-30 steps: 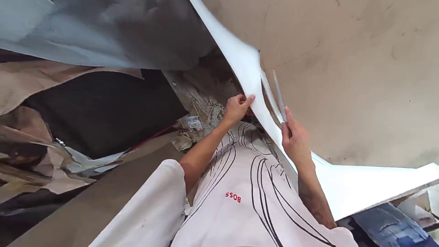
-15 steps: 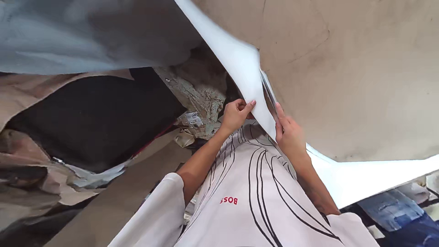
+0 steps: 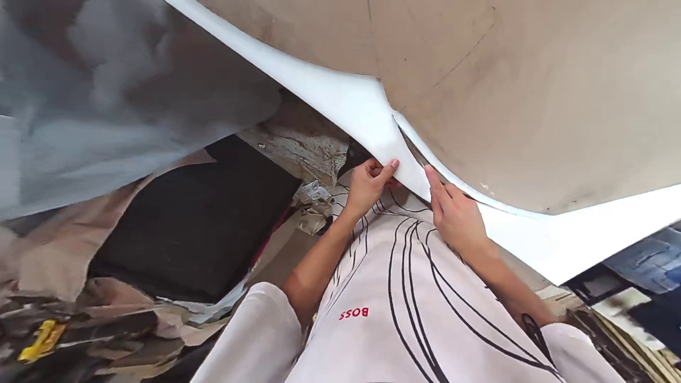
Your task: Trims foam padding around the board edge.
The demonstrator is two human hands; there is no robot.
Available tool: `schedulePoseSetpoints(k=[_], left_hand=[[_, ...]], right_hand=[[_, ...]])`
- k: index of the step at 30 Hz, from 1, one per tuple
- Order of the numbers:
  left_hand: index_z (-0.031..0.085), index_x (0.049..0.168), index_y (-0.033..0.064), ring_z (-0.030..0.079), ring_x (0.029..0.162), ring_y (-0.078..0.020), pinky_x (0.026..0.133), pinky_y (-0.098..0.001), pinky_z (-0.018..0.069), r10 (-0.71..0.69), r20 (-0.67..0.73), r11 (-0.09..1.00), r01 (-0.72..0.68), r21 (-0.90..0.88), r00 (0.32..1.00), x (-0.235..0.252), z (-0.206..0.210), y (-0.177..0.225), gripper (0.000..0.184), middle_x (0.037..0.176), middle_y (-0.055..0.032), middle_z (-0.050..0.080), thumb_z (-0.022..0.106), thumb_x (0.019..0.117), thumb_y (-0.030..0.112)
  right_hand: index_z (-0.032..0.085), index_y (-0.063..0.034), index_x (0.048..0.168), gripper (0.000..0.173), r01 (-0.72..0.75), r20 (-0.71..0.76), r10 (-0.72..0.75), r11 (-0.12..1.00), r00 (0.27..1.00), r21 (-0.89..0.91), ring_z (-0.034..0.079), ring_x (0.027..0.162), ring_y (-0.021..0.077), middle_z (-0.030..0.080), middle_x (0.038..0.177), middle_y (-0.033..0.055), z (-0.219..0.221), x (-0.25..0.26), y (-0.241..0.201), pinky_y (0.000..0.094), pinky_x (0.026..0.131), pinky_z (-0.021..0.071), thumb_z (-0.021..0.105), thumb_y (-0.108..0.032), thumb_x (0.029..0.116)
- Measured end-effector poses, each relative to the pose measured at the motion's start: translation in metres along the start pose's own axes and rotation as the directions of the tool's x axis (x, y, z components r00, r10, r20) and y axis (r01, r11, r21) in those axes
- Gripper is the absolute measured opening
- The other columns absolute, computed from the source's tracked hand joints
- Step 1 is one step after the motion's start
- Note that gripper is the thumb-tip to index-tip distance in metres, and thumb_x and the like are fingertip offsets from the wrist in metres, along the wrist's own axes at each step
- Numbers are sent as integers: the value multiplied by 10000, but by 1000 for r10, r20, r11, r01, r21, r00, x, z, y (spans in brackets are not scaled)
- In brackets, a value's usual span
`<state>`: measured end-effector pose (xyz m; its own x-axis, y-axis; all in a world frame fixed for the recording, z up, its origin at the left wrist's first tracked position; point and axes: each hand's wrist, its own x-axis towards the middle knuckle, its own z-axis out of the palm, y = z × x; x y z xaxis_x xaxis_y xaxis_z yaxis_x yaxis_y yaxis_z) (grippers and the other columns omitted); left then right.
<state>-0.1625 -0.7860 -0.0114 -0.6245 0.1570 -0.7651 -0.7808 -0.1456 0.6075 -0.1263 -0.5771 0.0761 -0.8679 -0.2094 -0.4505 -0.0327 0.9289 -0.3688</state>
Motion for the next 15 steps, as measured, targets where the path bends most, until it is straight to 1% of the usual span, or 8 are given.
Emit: schedulePoseSetpoints(k=[4, 7, 9, 11, 13, 15], left_hand=[[613, 1098, -64, 771, 758, -278, 723, -426, 675, -8, 35, 999, 10, -36, 999, -1, -4, 0, 293, 885, -159, 761, 650, 1025, 217], [607, 1094, -57, 773, 749, -280, 722, -423, 676, -7, 46, 999, 9, -40, 999, -1, -3, -2, 288, 867, -161, 763, 647, 1027, 221], [606, 1101, -58, 774, 751, -286, 725, -426, 676, 4, 56, 999, -1, -44, 998, -1, -4, -4, 283, 867, -165, 763, 641, 1030, 215], [607, 1111, -58, 774, 761, -283, 729, -428, 676, 7, 59, 999, -5, -41, 998, -1, -6, -3, 285, 878, -162, 763, 636, 1033, 214], [610, 1116, -59, 774, 771, -275, 740, -428, 676, 7, 52, 1000, -5, -27, 999, -1, -6, -3, 290, 888, -153, 764, 638, 1031, 217], [612, 1115, -61, 775, 777, -273, 746, -430, 677, 5, 48, 1000, -3, -27, 999, -1, -5, -4, 296, 894, -151, 766, 638, 1031, 222]], right_hand=[[466, -219, 1570, 498, 73, -21, -73, 997, 997, 0, 620, 599, 280, 649, 886, 150, -5, -3, 15, 424, 485, 501, 432, -170, 1076], [446, -245, 1580, 502, 114, -2, -113, 993, 994, 10, 625, 595, 302, 656, 878, 162, -17, 14, 19, 450, 487, 497, 427, -174, 1083], [404, -271, 1602, 534, 147, 16, -148, 989, 989, 11, 597, 568, 298, 621, 837, 151, -25, 32, 22, 456, 474, 481, 435, -176, 1077], [387, -293, 1611, 557, 191, 28, -191, 981, 981, 22, 575, 553, 283, 603, 816, 132, -28, 45, 25, 446, 465, 466, 448, -176, 1070], [391, -295, 1609, 563, 209, 26, -210, 977, 977, 32, 578, 557, 273, 611, 825, 129, -25, 51, 27, 438, 470, 471, 461, -172, 1064], [388, -288, 1611, 565, 195, 11, -195, 980, 981, 39, 581, 561, 273, 608, 836, 135, -19, 53, 26, 438, 476, 480, 464, -169, 1064]])
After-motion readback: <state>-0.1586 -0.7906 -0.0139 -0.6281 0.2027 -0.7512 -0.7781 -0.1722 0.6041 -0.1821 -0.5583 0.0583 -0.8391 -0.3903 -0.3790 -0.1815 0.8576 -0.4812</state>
